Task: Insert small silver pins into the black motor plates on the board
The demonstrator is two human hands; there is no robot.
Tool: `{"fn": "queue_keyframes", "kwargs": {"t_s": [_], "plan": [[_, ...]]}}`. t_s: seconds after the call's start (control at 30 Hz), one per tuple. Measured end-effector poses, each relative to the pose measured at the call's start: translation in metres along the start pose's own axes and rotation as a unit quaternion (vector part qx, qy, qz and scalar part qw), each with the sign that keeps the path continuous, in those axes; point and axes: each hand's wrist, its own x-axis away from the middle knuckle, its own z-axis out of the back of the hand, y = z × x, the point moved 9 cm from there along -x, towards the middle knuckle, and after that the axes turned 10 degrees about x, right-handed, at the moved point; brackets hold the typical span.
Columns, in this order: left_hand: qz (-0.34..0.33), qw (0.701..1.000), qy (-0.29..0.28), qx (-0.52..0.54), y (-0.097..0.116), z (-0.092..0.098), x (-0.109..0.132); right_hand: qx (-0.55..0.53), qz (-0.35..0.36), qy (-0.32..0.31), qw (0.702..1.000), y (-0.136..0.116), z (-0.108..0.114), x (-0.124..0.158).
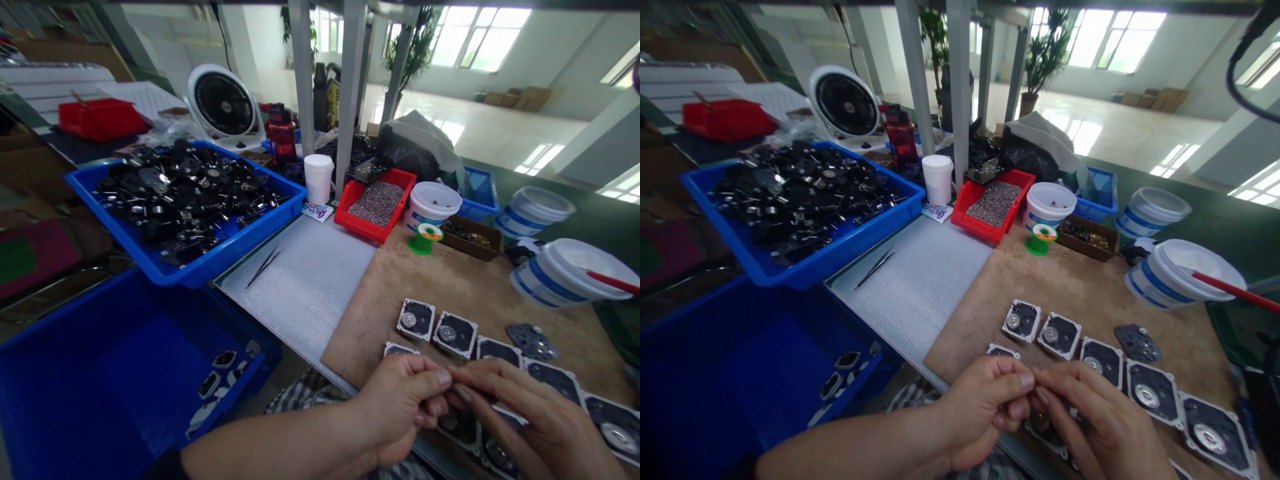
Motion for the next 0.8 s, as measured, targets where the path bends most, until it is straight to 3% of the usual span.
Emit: {"fn": "queue_keyframes", "kwargs": {"t_s": [0.17,0.37,0.47,0.6,0.8], "plan": [[0.000,0.999,-0.016,-0.043,0.004,-0.008,-0.008,-0.056,-0.057,-0.061,0.995,0.021,-0.009,0.005],[-0.004,0.995,0.027,0.096,0.016,-0.012,-0.032,0.074,-0.112,-0.055,0.989,0.115,-0.028,-0.016],[0.006,0.985,0.055,0.162,0.015,-0.012,-0.043,0.109,-0.099,-0.067,0.987,0.144,-0.046,-0.024],[0.036,0.983,0.058,0.171,0.007,-0.014,-0.049,0.150,-0.077,-0.078,0.983,0.143,-0.060,-0.024],[0.049,0.984,0.058,0.161,-0.002,-0.014,-0.050,0.209,-0.052,-0.074,0.974,0.128,-0.061,-0.021]]}}
